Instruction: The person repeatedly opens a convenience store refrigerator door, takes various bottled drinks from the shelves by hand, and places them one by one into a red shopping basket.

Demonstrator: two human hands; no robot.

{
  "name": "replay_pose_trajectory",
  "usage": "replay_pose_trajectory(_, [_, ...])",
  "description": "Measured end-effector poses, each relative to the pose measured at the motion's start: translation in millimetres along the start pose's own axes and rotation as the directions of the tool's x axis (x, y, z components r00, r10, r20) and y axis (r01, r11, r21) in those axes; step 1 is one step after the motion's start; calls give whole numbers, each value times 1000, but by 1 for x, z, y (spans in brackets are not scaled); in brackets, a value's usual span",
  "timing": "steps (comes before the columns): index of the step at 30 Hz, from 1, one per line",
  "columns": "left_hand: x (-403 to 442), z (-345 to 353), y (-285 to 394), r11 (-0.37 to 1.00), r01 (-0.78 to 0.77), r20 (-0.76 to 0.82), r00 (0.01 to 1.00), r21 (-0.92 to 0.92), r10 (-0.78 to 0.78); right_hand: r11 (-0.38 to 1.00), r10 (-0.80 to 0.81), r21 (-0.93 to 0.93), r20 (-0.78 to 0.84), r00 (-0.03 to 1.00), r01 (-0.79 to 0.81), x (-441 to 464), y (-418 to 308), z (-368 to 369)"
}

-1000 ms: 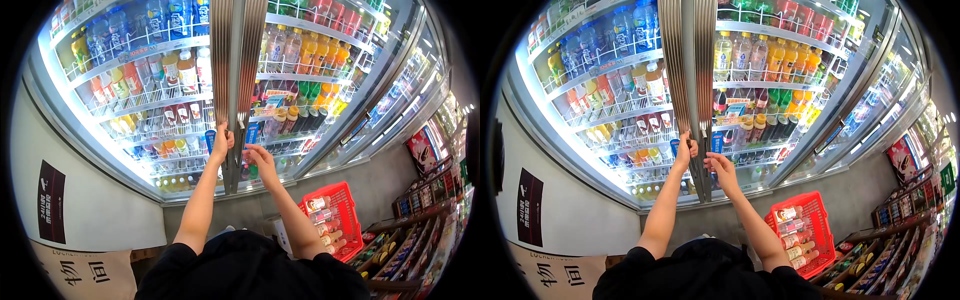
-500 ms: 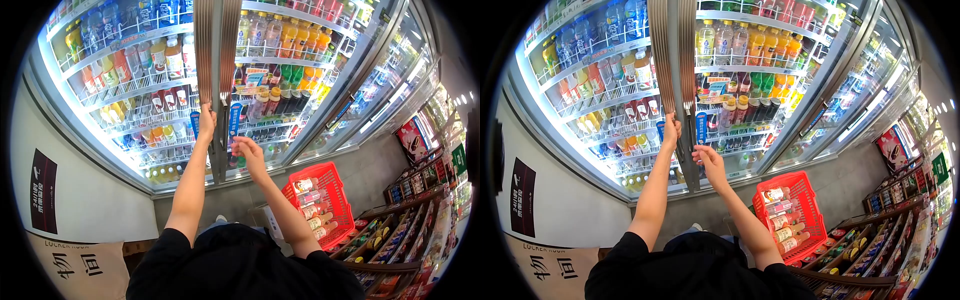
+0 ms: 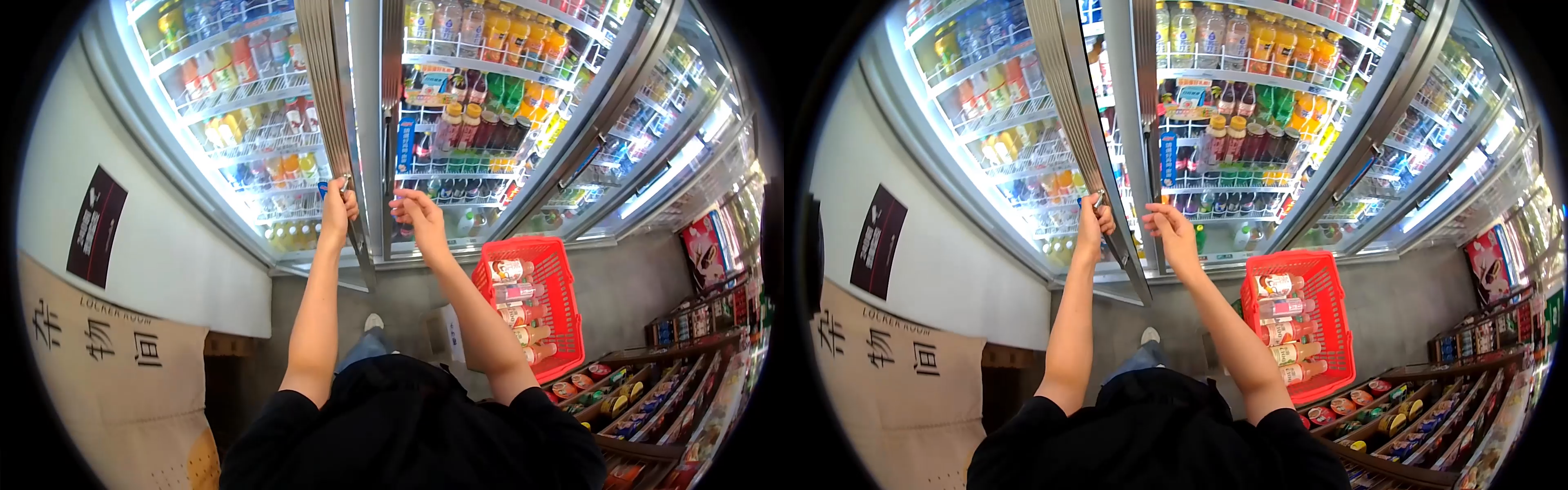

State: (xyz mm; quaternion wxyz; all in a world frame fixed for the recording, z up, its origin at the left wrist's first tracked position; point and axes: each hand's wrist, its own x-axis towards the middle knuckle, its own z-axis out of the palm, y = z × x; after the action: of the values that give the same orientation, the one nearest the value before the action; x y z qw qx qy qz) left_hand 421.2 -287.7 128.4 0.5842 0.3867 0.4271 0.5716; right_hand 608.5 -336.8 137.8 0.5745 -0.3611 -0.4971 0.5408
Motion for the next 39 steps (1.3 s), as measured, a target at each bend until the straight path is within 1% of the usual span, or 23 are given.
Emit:
replay_pose_trajectory(4, [-62, -16, 7, 999, -15, -13, 1000, 37, 15, 1000, -5, 13, 55, 998, 4, -29, 0, 7])
replay_pose_trajectory(6, [-98, -18, 14, 970, -15, -239, 968, 241, 75, 999, -13, 41, 93, 996, 9, -39, 3, 12])
replay_pose_trajectory(7, [-128, -16, 29, 882, -41, -318, 924, 469, 212, 998, -26, 63, 90, 996, 20, -43, 3, 17])
replay_pose_trajectory(8, [-145, -18, 30, 881, -34, -330, 920, 472, 212, 998, -30, 62, 100, 995, 24, -48, 1, 20])
replay_pose_trajectory(9, [-159, -16, 32, 680, -172, -381, 719, 713, 581, 998, -11, 61, 103, 995, 5, -52, -2, 23])
replay_pose_trajectory(10, [-171, -14, 35, 391, -190, -286, 418, 901, 862, 998, 5, 58, 104, 995, -11, -57, -6, 26])
replay_pose_trajectory(11, [-184, -11, 41, 389, -188, -288, 410, 902, 865, 998, 2, 60, 112, 994, -8, -60, -10, 28])
replay_pose_trajectory(13, [-206, 4, 59, 500, -355, -345, 416, 790, 841, 999, 4, 47, 111, 994, -9, -67, -17, 31])
replay_pose_trajectory(14, [-207, 10, 58, 500, -357, -348, 410, 789, 843, 999, 0, 45, 116, 993, -5, -70, -19, 31])
replay_pose_trajectory(15, [-203, 19, 58, 644, -468, -283, 630, 606, 724, 999, -5, 50, 110, 994, 0, -71, -21, 30])
replay_pose_trajectory(16, [-198, 26, 59, 774, -501, -142, 797, 387, 587, 998, -13, 56, 103, 995, 8, -71, -23, 30])
replay_pose_trajectory(18, [-166, 35, 62, 925, -350, 71, 937, 148, 343, 998, -32, 58, 100, 994, 26, -73, -28, 27])
replay_pose_trajectory(20, [-122, 36, 58, 968, -227, 42, 974, 111, 223, 999, -9, 52, 79, 997, 5, -74, -35, 22])
replay_pose_trajectory(21, [-102, 33, 56, 961, -254, 5, 967, 107, 255, 999, -11, 44, 55, 998, 9, -74, -40, 19])
replay_pose_trajectory(22, [-95, 33, 66, 974, -214, -39, 975, 73, 217, 999, -31, 39, 49, 998, 29, -73, -43, 15])
replay_pose_trajectory(24, [-75, 21, 71, 969, -222, -154, 959, 108, 237, 998, -49, 45, 24, 998, 48, -69, -45, 8])
replay_pose_trajectory(25, [-77, 17, 79, 989, -148, -237, 960, 27, 150, 998, -55, 32, 11, 998, 55, -68, -48, 7])
replay_pose_trajectory(26, [-80, 14, 84, 988, -140, -269, 956, -64, 118, 998, -49, 42, -7, 999, 50, -65, -51, 9])
replay_pose_trajectory(29, [-74, 6, 73, 985, -155, -242, 961, -77, 132, 998, -47, 40, 4, 999, 47, -61, -54, 17])
replay_pose_trajectory(31, [-81, 9, 70, 972, -219, -351, 920, -90, 175, 997, -64, 31, 26, 998, 64, -56, -57, 28])
replay_pose_trajectory(34, [-87, 1, 70, 951, -269, -310, 927, -152, 213, 996, -76, 40, 57, 996, 74, -53, -63, 44])
replay_pose_trajectory(38, [-112, -18, 70, 902, -408, -444, 840, -137, 312, 995, -96, 35, 99, 990, 93, -46, -67, 56])
replay_pose_trajectory(39, [-118, -24, 69, 894, -439, -490, 801, -90, 344, 996, -83, 23, 99, 992, 81, -45, -69, 57])
